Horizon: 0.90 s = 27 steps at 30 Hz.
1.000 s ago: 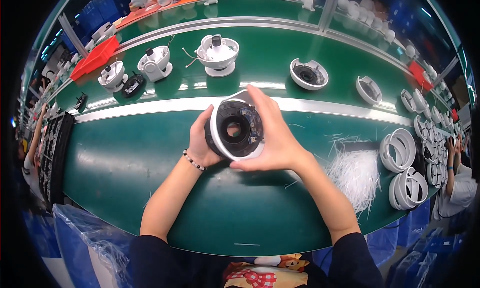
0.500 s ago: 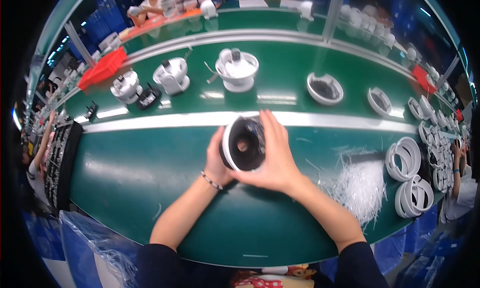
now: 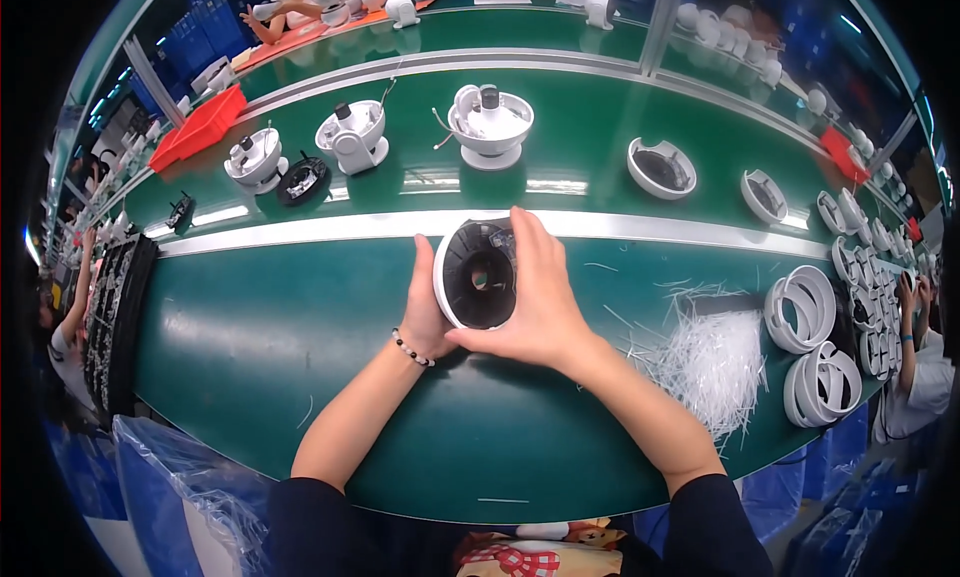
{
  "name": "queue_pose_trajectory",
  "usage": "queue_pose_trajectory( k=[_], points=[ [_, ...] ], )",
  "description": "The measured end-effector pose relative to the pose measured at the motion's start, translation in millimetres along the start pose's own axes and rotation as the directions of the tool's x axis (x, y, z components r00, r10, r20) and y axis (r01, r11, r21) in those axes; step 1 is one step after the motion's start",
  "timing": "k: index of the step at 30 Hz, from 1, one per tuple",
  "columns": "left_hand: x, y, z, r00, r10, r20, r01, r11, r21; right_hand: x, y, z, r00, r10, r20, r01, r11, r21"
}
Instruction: Manually assemble components of an electronic device, likely a security camera, on a production line.
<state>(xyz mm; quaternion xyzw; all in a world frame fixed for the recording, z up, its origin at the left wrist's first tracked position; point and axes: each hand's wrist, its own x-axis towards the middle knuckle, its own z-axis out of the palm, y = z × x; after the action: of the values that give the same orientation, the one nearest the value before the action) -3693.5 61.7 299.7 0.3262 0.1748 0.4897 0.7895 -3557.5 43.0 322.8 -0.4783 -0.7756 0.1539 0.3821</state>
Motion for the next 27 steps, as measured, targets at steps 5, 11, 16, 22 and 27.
queue_pose_trajectory(
  k=[5, 11, 16, 22, 27],
  points=[
    [-8.6, 10.5, -5.6, 0.998, -0.053, 0.025, 0.054, 0.997, -0.046, 3.5, -5.5, 1.3, 0.990, -0.138, 0.014, 0.139, 0.990, -0.016],
    [-9.7, 13.0, -9.3, 0.999, -0.041, -0.022, 0.041, 0.999, -0.008, 3.3, -3.7, -7.1, 0.978, -0.193, 0.075, 0.199, 0.977, -0.072],
    [-24.6, 31.1, 11.5, 0.996, 0.084, 0.030, -0.082, 0.994, -0.071, 3.0, -21.1, 17.3, 0.971, -0.179, -0.159, 0.185, 0.982, 0.024],
    [26.8, 15.1, 36.4, 0.998, 0.061, -0.021, -0.064, 0.977, -0.205, 17.7, 8.4, -26.5, 0.973, -0.124, -0.195, 0.126, 0.992, 0.002],
    [52.5, -4.0, 69.1, 0.993, 0.015, 0.121, 0.006, 0.985, -0.173, 2.1, 11.5, -71.3, 0.918, -0.218, -0.333, 0.137, 0.958, -0.250]
  ],
)
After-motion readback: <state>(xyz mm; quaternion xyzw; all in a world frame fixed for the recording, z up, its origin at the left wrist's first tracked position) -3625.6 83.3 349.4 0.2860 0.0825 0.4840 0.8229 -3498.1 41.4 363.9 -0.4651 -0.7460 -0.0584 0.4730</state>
